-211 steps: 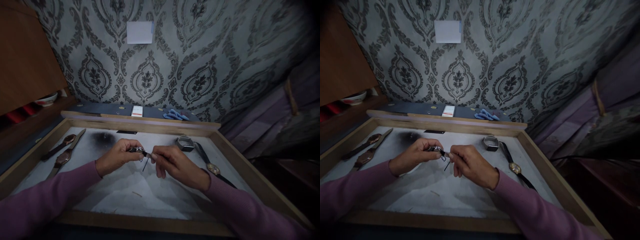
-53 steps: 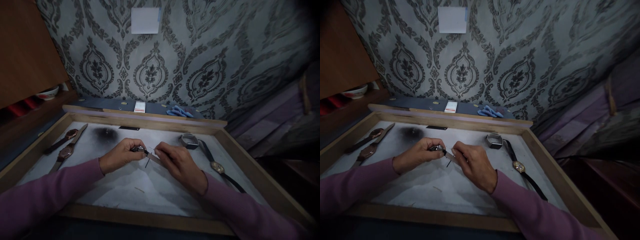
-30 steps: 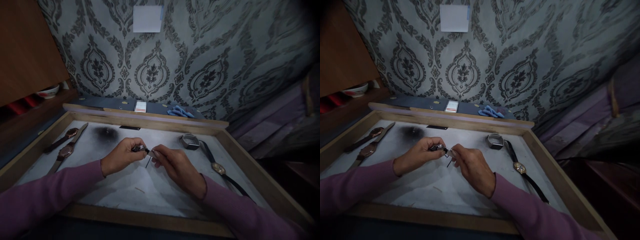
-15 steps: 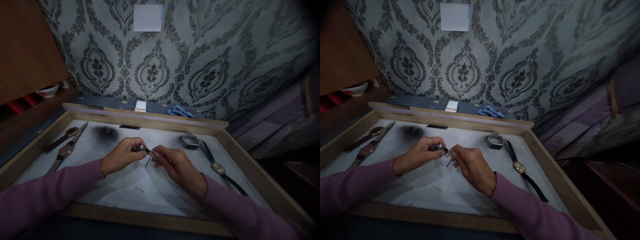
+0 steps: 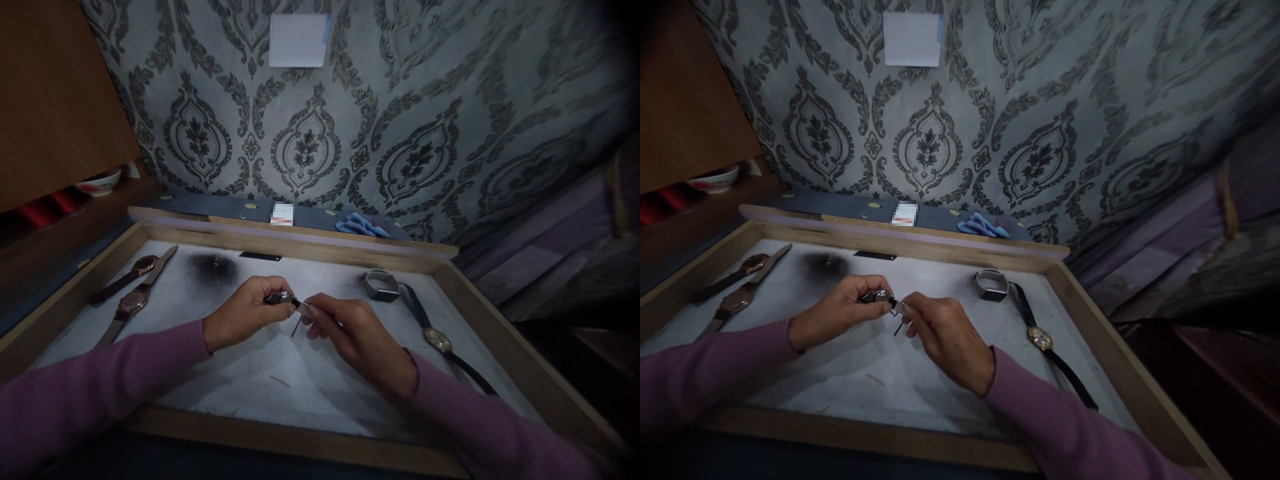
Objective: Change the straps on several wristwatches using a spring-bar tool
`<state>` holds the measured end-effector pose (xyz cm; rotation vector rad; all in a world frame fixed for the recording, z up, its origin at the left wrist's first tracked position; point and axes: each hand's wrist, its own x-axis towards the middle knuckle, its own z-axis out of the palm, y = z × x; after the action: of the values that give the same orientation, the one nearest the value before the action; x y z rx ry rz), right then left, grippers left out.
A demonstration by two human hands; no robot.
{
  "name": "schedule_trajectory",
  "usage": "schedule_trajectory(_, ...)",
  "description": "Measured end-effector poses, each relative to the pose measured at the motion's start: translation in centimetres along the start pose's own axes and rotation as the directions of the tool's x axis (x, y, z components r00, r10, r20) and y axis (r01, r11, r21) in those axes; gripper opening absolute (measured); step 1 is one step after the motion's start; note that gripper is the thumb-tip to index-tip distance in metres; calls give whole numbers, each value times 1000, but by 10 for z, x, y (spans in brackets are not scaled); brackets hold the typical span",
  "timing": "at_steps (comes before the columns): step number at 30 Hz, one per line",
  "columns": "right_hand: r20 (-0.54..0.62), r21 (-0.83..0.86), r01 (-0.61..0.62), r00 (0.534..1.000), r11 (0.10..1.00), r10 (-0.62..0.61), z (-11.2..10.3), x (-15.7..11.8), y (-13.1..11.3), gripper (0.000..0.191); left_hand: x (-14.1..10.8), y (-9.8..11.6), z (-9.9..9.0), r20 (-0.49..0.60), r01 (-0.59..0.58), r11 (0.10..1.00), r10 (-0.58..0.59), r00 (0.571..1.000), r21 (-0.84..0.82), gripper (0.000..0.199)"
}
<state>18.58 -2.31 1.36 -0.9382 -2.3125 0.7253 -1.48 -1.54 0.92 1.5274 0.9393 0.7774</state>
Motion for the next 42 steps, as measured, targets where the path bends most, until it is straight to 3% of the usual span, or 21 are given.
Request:
schedule_trajectory(10,40,46,-113,993,993,111,0,3,-5,26,2,-2,0,-15,10,999,-11,1000,-45,19)
schedule_trajectory(17,48,95,-167,985,981,163,-2,4,-9,27,0,4,2,0,81,993,-82,997,-90,19)
schedule_trajectory(25,72,168,-251,968,953,242,-3,4,-13,30,0,2,1,9,52,993,-51,999,-106,18)
schedule_trajectory(33,77,138,-235,971,962,226,-4,5,-12,32,2,-1,-1,24,-4,998,6,1000,-58,18)
schedule_trajectory(42,9,17,-100,995,995,99,-10,7,-12,30,1,2,0,28,82,978,-77,997,-194,26)
